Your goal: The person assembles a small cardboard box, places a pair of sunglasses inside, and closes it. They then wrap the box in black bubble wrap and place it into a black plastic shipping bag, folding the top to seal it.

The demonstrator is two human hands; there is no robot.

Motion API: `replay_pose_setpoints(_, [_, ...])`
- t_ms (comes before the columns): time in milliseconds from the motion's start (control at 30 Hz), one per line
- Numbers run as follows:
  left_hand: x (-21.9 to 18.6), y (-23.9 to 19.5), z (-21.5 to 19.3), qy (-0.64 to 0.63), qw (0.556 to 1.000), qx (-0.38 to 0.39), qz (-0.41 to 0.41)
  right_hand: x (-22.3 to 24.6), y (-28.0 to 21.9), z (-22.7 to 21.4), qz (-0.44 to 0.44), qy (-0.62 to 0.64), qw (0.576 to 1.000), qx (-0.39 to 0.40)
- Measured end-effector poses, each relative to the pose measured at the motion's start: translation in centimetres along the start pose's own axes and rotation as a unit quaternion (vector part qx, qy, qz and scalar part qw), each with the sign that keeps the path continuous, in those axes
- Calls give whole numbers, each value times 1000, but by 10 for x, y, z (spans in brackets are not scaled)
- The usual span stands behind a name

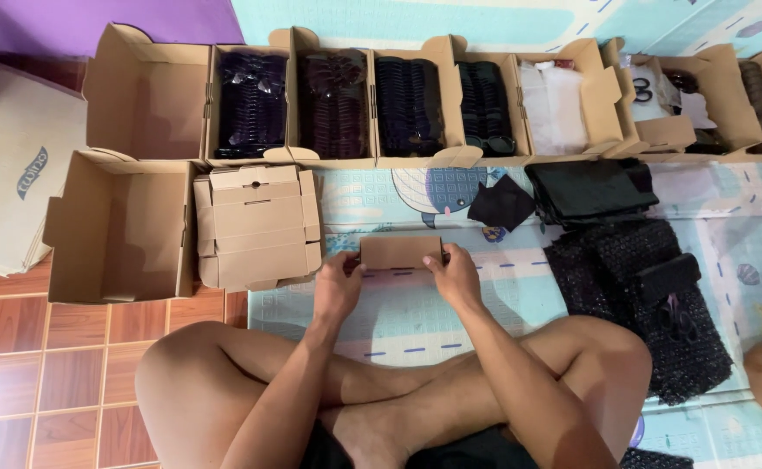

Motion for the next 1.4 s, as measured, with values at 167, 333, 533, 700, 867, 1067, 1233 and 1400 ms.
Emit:
replay_pose_setpoints(167, [3, 0, 0, -21, 1000, 6, 2, -8, 2, 3, -22, 9, 1000, -15])
replay_pose_setpoints(333, [-7, -13, -10, -20, 1000, -8, 8, -3, -10, -2, -5, 45, 998, -45])
replay_pose_setpoints(533, [-33, -49, -30, -47, 998, 0, 33, 11, -42, -62, 11, 174, 968, -182])
replay_pose_setpoints(700, [-56, -83, -38, -85, 996, 12, 32, 5, -77, -115, -70, 374, 893, -240])
replay_pose_setpoints(867, [-53, -94, -18, -24, 997, 61, 41, -25, -128, -201, -73, 360, 877, -311])
replay_pose_setpoints(1067, [-88, -105, 33, 45, 982, 165, 82, -178, -152, -264, -32, 175, 887, -425])
replay_pose_setpoints(1233, [-167, -107, 124, 176, 932, 254, 191, -270, -142, -269, 101, -47, 921, -373])
replay_pose_setpoints(1400, [-267, -126, 251, 180, 866, 296, 361, -280, -139, -251, 158, -98, 927, -326])
Point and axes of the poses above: each hand's wrist, its own y-axis towards the middle knuckle, its own z-axis out of the palm, x = y × z, the point moved 7 cm from there along y, towards the middle knuckle, and after that the axes turned 8 degrees about -z, right-handed, at the moved point
